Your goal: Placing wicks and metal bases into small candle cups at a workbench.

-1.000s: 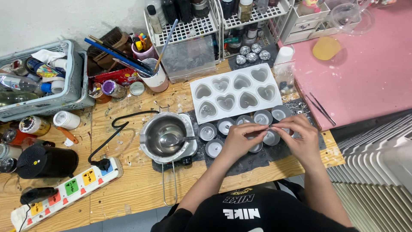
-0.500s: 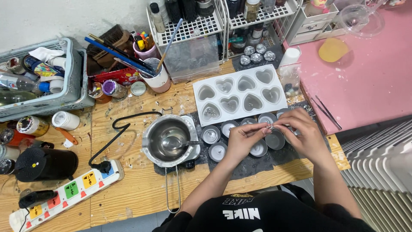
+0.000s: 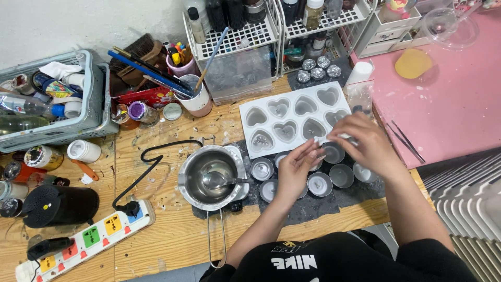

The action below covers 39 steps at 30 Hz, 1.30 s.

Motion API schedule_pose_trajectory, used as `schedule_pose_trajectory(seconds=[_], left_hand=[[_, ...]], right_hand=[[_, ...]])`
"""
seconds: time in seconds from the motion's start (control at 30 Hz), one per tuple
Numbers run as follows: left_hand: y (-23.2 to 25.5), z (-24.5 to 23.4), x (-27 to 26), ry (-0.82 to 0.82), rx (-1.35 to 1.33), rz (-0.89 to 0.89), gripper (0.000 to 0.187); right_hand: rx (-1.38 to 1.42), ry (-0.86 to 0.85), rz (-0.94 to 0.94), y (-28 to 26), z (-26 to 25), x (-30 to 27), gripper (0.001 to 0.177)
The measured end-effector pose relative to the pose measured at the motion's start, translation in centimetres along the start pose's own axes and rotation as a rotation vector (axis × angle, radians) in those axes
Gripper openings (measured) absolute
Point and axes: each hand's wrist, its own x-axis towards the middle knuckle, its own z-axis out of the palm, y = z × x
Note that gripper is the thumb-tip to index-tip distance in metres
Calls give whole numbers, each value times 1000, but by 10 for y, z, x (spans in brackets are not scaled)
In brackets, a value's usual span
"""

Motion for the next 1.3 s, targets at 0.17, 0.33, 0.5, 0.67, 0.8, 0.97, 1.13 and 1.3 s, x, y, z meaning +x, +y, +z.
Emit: schedule_pose_trajectory(seconds=[0.17,0.33,0.5,0.67,0.8,0.97,1.13,1.3], left_hand=[[41,11,-16,64,815,299,29],[37,5,-13,98,1109,321,26],[23,-5,-11,62,1266,385,31],[21,-6,-11,35,1274,360,31],[22,-6,-11,30,1266,349,31],[26,-4,-12,5,1280,303,31],[28,-3,-13,6,1271,297,31],[25,-5,-13,13,1277,320,31]], right_hand=[[-266,36,-4,29,19,35,11],[-388,8,-68,80,59,65,9],[-380,-66,-66,108,86,79,9],[-380,-101,-70,124,100,81,11],[-408,-142,-60,124,101,83,12],[-461,-169,-92,122,101,88,10],[-518,-189,-122,118,102,92,9],[-523,-211,-108,115,102,93,9]])
